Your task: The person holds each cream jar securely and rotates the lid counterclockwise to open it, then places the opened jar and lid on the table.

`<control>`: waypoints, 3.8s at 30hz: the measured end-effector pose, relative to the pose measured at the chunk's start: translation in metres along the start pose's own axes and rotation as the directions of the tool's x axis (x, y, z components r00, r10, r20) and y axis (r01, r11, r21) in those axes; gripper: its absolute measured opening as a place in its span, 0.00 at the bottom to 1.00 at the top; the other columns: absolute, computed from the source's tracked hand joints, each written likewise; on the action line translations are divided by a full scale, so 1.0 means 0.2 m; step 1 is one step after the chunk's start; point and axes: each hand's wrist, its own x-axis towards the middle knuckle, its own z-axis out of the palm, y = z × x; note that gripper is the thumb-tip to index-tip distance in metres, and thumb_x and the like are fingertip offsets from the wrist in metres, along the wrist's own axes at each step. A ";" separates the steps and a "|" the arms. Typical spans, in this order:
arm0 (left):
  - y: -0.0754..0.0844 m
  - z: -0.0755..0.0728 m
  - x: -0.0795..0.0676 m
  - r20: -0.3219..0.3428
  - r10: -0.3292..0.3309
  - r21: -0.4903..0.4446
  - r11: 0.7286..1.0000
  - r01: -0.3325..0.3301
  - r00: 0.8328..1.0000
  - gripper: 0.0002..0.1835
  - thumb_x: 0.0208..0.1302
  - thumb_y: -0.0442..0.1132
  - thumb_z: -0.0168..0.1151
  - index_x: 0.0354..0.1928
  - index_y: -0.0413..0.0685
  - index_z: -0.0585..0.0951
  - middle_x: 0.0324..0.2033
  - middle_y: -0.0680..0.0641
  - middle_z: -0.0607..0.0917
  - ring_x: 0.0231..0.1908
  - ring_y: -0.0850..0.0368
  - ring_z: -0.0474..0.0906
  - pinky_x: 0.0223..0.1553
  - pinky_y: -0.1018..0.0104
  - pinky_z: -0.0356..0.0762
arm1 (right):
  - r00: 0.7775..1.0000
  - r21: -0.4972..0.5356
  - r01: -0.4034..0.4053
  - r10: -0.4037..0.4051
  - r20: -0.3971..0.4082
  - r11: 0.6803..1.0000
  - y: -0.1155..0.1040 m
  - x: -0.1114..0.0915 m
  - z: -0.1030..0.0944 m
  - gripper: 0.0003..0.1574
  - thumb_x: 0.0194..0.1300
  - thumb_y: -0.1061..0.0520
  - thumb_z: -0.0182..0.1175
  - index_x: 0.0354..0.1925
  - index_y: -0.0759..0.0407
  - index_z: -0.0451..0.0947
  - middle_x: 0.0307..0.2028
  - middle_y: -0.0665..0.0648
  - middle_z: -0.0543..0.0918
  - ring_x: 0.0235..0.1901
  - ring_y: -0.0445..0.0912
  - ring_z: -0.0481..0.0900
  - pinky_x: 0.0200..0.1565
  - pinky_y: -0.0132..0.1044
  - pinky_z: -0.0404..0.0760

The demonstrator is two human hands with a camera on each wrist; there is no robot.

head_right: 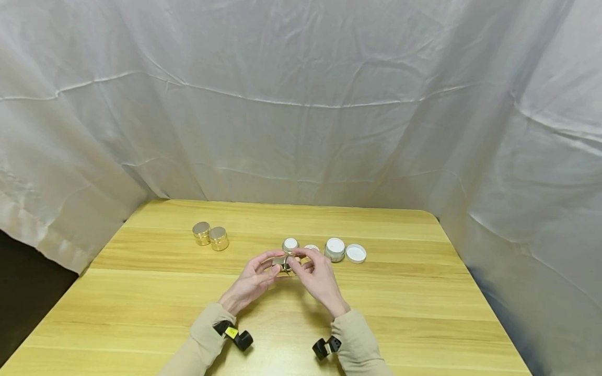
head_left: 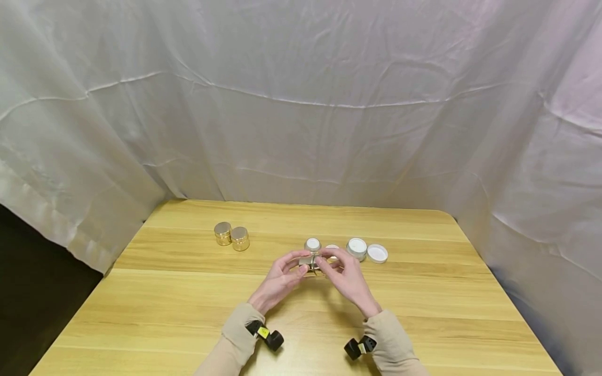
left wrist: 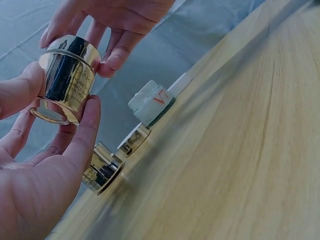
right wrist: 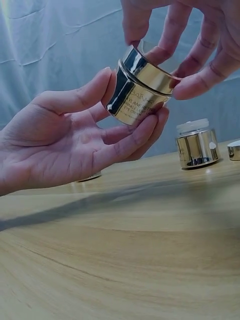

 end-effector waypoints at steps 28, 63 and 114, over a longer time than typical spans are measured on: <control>0.00 0.01 0.00 0.007 0.000 -0.003 1.000 0.000 1.000 0.28 0.70 0.32 0.60 0.69 0.35 0.67 0.57 0.54 0.79 0.54 0.63 0.79 0.60 0.69 0.81 | 0.998 0.057 -0.035 0.032 0.061 0.998 0.00 0.00 -0.01 0.16 0.70 0.52 0.64 0.52 0.59 0.83 0.46 0.65 0.84 0.27 0.57 0.86 0.30 0.42 0.90; 0.02 -0.01 -0.01 0.007 0.027 -0.221 0.975 -0.025 1.000 0.16 0.72 0.35 0.58 0.58 0.57 0.77 0.59 0.50 0.79 0.58 0.59 0.79 0.70 0.57 0.74 | 0.985 0.442 -0.015 -0.062 0.160 0.897 0.05 0.01 -0.07 0.32 0.62 0.68 0.64 0.62 0.78 0.66 0.61 0.78 0.73 0.54 0.36 0.78 0.60 0.29 0.81; 0.17 -0.12 -0.03 -0.299 0.110 0.028 0.994 -0.107 0.948 0.31 0.68 0.26 0.56 0.72 0.33 0.63 0.71 0.34 0.66 0.66 0.52 0.71 0.67 0.73 0.74 | 0.961 0.185 -0.263 0.241 0.134 0.947 0.05 0.01 0.25 0.38 0.61 0.62 0.69 0.65 0.76 0.68 0.54 0.73 0.80 0.53 0.65 0.84 0.55 0.48 0.87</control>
